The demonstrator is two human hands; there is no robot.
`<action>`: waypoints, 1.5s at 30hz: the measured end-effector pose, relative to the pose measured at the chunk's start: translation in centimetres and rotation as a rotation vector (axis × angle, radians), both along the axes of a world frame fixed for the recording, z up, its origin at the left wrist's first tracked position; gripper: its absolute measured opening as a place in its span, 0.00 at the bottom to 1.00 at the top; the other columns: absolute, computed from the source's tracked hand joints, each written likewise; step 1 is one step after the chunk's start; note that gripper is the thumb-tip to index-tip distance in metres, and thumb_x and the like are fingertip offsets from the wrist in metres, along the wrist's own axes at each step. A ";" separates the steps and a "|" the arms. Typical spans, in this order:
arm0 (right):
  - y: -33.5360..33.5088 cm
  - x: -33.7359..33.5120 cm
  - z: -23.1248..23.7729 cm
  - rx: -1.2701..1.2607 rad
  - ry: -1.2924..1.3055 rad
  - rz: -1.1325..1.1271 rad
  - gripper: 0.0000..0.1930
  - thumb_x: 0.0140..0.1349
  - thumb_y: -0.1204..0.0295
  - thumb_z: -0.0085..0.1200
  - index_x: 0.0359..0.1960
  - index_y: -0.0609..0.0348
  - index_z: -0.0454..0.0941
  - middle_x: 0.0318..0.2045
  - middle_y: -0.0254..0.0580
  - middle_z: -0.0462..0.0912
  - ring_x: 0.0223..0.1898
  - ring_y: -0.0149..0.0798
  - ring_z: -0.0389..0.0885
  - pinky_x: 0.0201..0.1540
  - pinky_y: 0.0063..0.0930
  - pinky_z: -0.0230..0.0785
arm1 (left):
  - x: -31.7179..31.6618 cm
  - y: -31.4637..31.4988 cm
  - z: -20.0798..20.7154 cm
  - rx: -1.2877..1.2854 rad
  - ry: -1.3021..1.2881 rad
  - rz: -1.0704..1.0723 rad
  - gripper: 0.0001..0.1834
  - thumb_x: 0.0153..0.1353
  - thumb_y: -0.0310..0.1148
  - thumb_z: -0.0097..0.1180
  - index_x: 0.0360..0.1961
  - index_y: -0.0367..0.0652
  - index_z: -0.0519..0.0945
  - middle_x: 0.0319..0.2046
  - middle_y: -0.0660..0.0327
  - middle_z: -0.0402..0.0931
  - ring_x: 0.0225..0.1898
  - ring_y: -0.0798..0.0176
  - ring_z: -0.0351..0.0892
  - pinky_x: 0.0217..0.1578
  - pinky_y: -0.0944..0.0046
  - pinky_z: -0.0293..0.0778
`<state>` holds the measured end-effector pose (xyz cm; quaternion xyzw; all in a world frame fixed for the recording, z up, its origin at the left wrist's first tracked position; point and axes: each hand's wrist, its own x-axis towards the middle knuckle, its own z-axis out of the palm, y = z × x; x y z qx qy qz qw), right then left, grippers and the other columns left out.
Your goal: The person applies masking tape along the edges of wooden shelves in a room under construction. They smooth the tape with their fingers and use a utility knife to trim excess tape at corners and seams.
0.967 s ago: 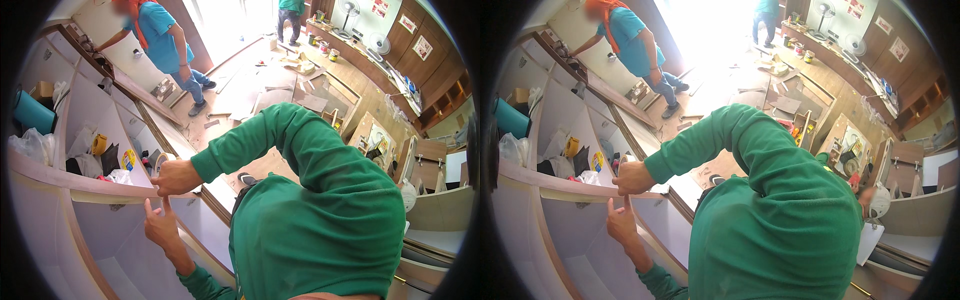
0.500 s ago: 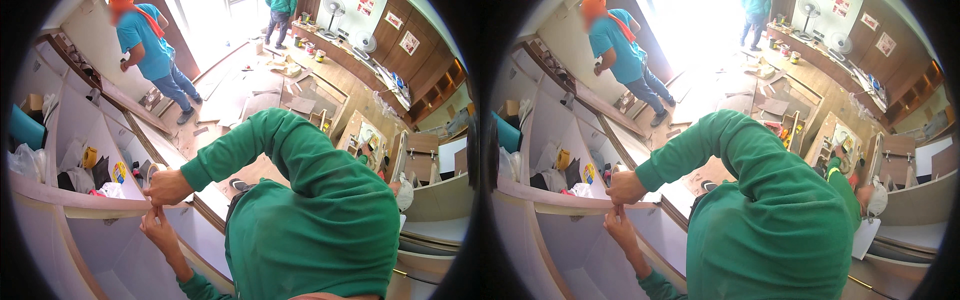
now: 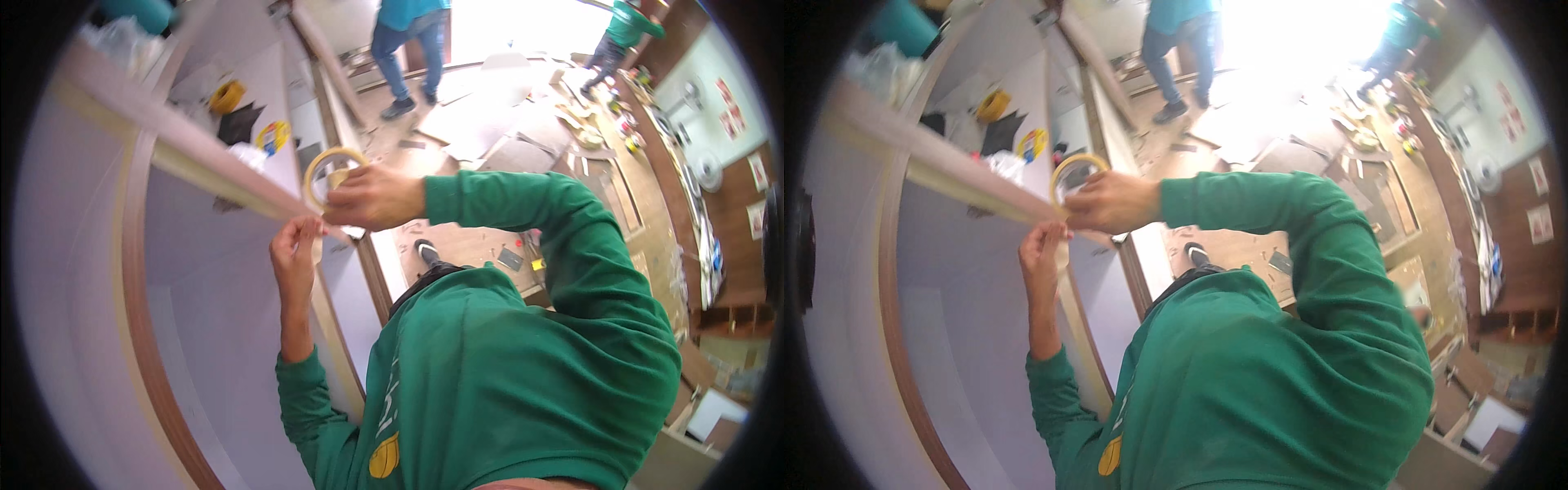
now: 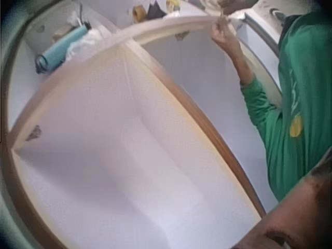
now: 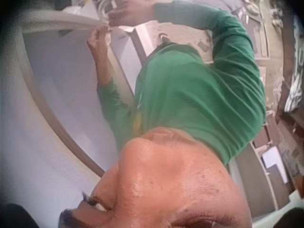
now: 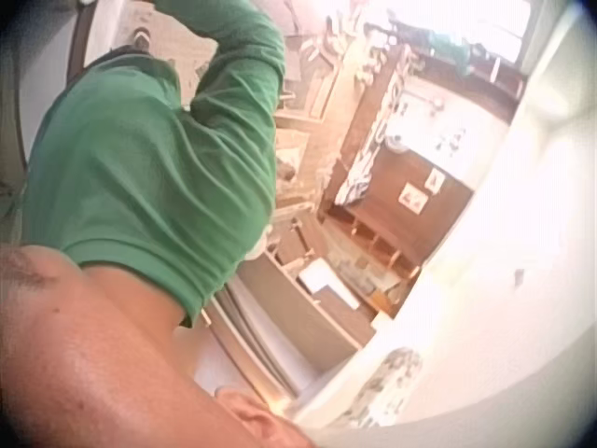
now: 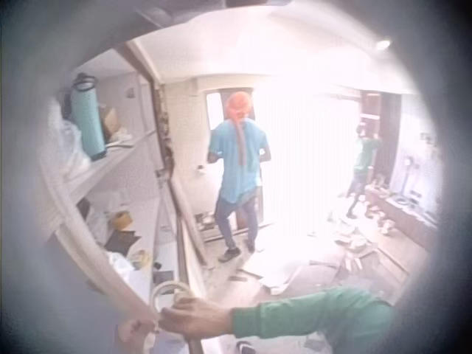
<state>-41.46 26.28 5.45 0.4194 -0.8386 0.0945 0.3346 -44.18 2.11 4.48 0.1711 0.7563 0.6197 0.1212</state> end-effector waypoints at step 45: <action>-4.8 -9.8 -9.7 -1.186 -0.596 -0.176 0.10 0.70 0.70 0.57 0.45 0.60 0.88 0.41 0.40 0.88 0.43 0.33 0.84 0.46 0.28 0.76 | -2.5 -3.0 -4.4 0.468 0.184 0.060 0.12 0.72 0.25 0.56 0.54 0.38 0.83 0.50 0.55 0.87 0.55 0.65 0.83 0.64 0.62 0.70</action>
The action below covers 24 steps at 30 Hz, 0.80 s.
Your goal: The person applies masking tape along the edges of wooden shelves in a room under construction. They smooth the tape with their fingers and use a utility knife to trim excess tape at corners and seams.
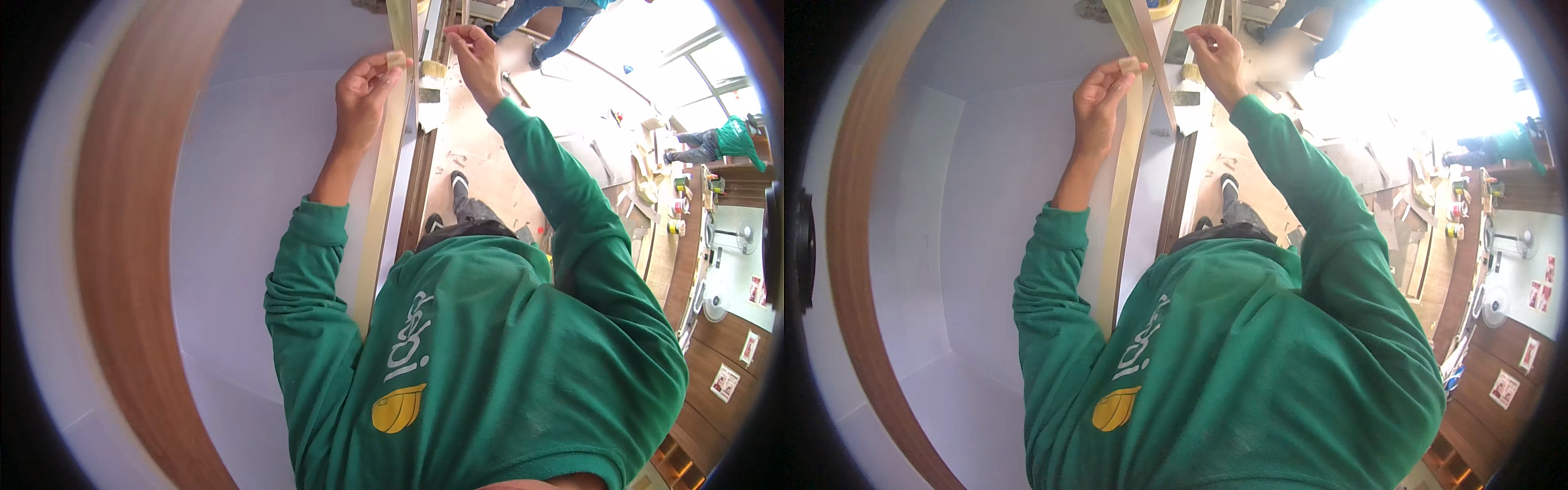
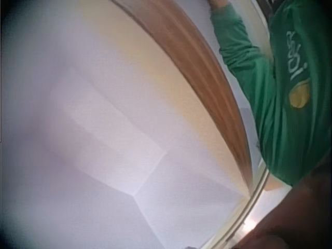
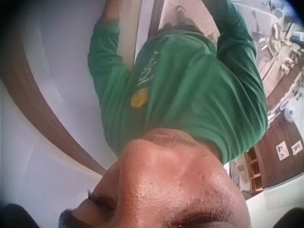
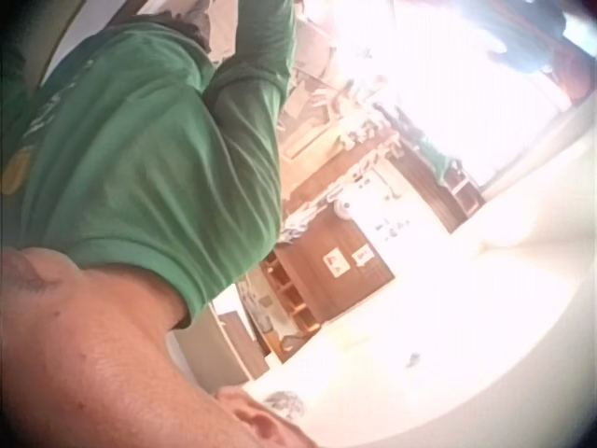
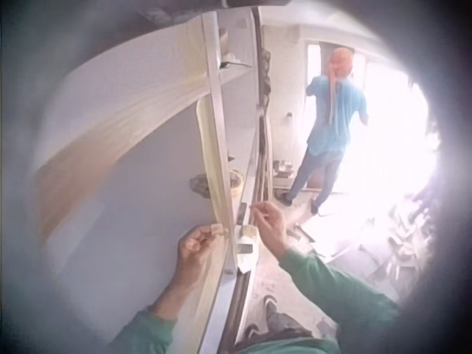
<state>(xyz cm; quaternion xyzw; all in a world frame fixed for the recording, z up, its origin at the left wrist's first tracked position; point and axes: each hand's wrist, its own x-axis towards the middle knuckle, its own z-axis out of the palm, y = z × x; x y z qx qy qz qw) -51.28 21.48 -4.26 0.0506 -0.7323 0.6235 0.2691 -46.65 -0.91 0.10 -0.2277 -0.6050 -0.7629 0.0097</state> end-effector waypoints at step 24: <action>-6.4 7.0 1.0 0.012 -0.168 0.244 0.14 0.63 0.63 0.71 0.38 0.63 0.87 0.30 0.34 0.84 0.29 0.27 0.79 0.33 0.28 0.74 | 1.0 -0.8 1.7 -0.707 0.846 0.533 0.21 0.63 0.35 0.63 0.58 0.57 0.86 0.60 0.58 0.74 0.58 0.54 0.71 0.61 0.53 0.67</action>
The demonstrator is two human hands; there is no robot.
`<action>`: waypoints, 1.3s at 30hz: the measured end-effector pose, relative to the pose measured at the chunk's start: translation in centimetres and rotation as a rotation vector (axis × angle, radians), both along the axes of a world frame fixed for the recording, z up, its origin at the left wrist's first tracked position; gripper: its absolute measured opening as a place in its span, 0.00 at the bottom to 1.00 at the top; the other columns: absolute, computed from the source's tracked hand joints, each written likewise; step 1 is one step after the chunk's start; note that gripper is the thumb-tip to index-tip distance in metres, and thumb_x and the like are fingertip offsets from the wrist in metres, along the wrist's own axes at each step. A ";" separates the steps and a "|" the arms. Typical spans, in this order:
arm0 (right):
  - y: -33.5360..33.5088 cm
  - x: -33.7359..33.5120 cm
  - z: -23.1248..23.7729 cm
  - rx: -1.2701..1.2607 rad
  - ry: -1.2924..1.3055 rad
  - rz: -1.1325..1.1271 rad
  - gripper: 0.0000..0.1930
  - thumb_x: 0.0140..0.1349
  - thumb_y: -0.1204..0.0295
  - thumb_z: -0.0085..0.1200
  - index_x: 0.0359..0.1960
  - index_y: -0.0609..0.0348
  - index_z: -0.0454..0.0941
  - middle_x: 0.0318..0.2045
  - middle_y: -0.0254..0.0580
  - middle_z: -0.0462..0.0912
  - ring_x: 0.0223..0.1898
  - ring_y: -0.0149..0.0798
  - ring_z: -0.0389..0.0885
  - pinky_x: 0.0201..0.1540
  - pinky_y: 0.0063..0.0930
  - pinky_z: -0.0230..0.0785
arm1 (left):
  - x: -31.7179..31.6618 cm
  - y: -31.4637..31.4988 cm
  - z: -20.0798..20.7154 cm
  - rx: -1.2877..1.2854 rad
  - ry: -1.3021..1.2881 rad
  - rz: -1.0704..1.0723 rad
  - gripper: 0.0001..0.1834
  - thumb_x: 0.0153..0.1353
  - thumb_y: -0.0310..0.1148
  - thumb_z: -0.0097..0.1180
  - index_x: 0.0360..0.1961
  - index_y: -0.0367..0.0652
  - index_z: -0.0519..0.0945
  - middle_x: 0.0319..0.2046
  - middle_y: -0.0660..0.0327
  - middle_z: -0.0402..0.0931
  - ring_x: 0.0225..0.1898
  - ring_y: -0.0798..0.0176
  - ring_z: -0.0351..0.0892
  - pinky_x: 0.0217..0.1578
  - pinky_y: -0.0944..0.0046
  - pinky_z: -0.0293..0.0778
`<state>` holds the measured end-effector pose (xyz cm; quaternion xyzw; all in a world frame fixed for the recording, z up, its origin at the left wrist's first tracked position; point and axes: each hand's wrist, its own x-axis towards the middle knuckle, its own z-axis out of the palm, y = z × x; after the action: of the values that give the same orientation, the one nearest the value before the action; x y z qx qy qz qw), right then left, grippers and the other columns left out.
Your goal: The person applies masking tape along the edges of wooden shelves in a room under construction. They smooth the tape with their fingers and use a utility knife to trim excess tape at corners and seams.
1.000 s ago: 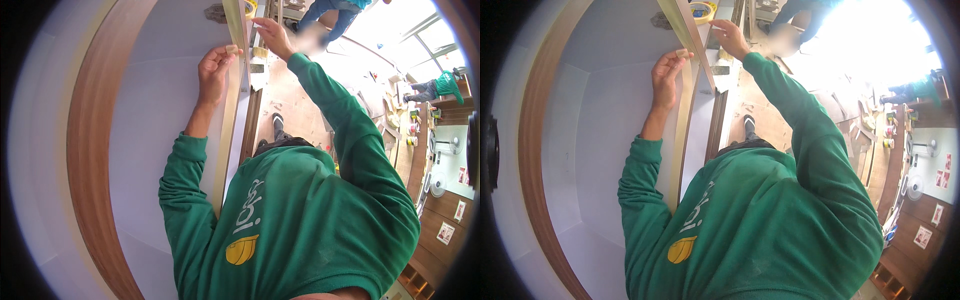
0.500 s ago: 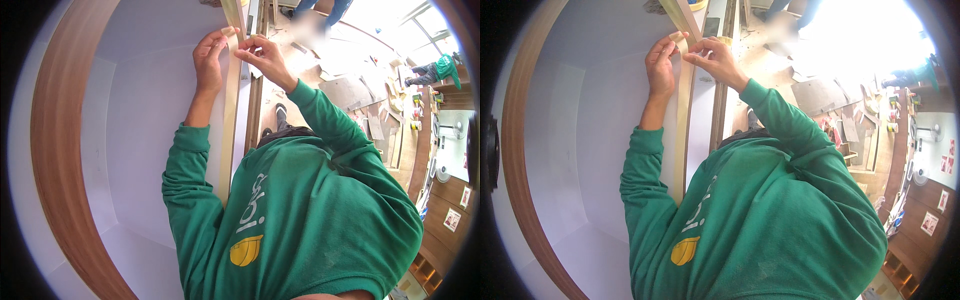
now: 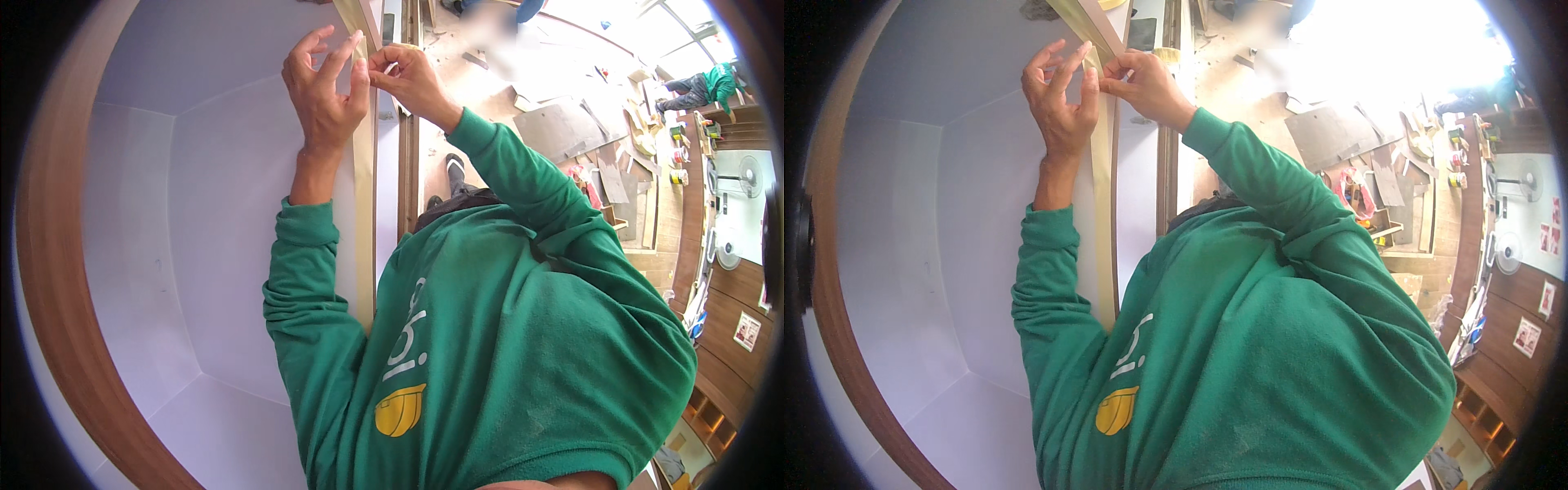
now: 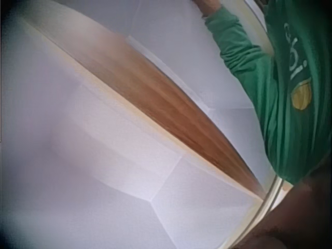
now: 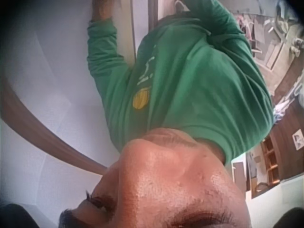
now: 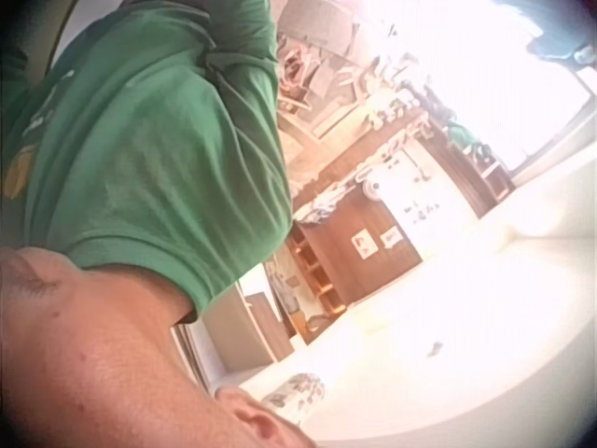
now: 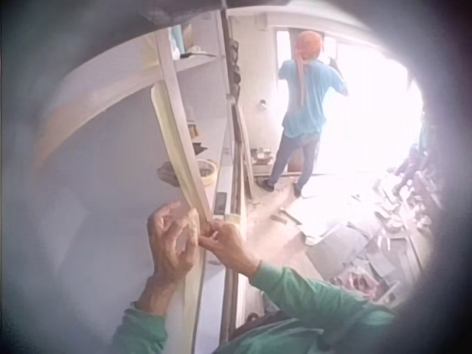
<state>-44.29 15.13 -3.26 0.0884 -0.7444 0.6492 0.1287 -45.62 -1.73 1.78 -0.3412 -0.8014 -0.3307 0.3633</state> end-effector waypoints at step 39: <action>0.4 -3.1 -6.4 0.133 -0.083 0.022 0.08 0.61 0.67 0.72 0.37 0.56 0.90 0.29 0.24 0.78 0.28 0.21 0.67 0.30 0.20 0.62 | 4.1 -5.2 -4.2 0.038 -0.843 -0.060 0.41 0.55 0.31 0.77 0.70 0.38 0.73 0.32 0.68 0.83 0.38 0.69 0.71 0.50 0.65 0.70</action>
<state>-47.42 15.51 -9.67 0.0779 -0.7897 0.6026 0.0844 -41.55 -6.94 -2.41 -0.1926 -0.8632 -0.4666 0.0003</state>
